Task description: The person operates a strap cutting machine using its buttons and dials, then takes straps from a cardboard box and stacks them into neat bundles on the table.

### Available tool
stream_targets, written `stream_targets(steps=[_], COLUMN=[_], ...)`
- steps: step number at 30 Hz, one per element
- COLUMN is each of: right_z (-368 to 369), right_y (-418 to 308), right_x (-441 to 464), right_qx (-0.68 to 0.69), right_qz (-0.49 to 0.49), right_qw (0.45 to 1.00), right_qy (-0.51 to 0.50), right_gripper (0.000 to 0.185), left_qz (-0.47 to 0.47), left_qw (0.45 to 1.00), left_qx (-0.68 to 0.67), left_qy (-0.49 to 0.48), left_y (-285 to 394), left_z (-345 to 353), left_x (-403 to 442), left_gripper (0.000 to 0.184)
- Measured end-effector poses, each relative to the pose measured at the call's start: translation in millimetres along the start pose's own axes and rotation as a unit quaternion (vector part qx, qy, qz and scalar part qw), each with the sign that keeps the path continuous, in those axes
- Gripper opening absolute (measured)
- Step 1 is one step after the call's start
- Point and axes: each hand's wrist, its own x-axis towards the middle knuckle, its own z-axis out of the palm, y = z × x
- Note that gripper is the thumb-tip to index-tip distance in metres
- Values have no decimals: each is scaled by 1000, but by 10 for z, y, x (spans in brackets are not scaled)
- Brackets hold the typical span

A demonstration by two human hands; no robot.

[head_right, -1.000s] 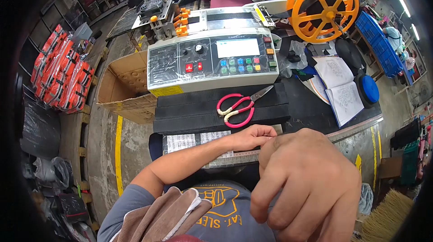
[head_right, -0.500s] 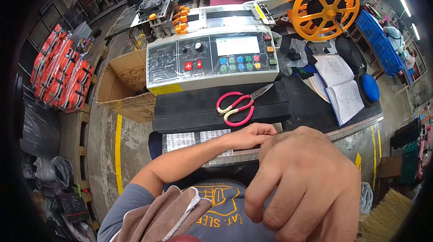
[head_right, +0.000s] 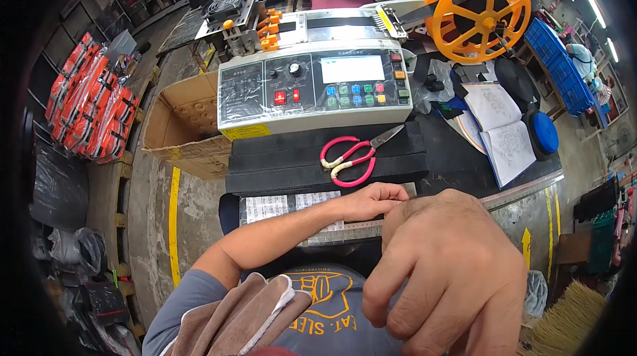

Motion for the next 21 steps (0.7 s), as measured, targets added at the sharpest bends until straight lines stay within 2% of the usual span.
stream_targets(steps=[10, 11, 12, 14, 15, 16, 21], right_z=[48, 77, 109, 114, 97, 84, 53], right_y=[9, -10, -45, -55, -36, -20, 3], right_x=[0, -49, -117, -114, -37, 11, 25], right_qx=[-25, -14, -4, -6, -20, -33, -27], right_qz=[-22, -24, -26, -25, -23, -20, -38], right_qw=[998, 999, 999, 999, 998, 998, 995], right_qy=[-47, -46, -46, -46, -47, -49, -84], right_gripper=[10, 5, 13, 14, 8, 13, 13], left_qz=[0, 2, 4, 0, -1, -1, 3], left_qw=[1000, 1000, 1000, 1000, 1000, 1000, 1000], left_qx=[-14, -13, -12, -2, 2, 2, -1], left_qy=[-6, -5, -4, -6, -7, -7, -11], left_y=[-4, -3, -1, 8, 12, 15, -9], left_z=[5, 10, 12, 4, 2, 2, -7], left_x=[1, 1, 2, -2, -5, -7, 3], left_gripper=[20, 20, 20, 20, 19, 19, 20])
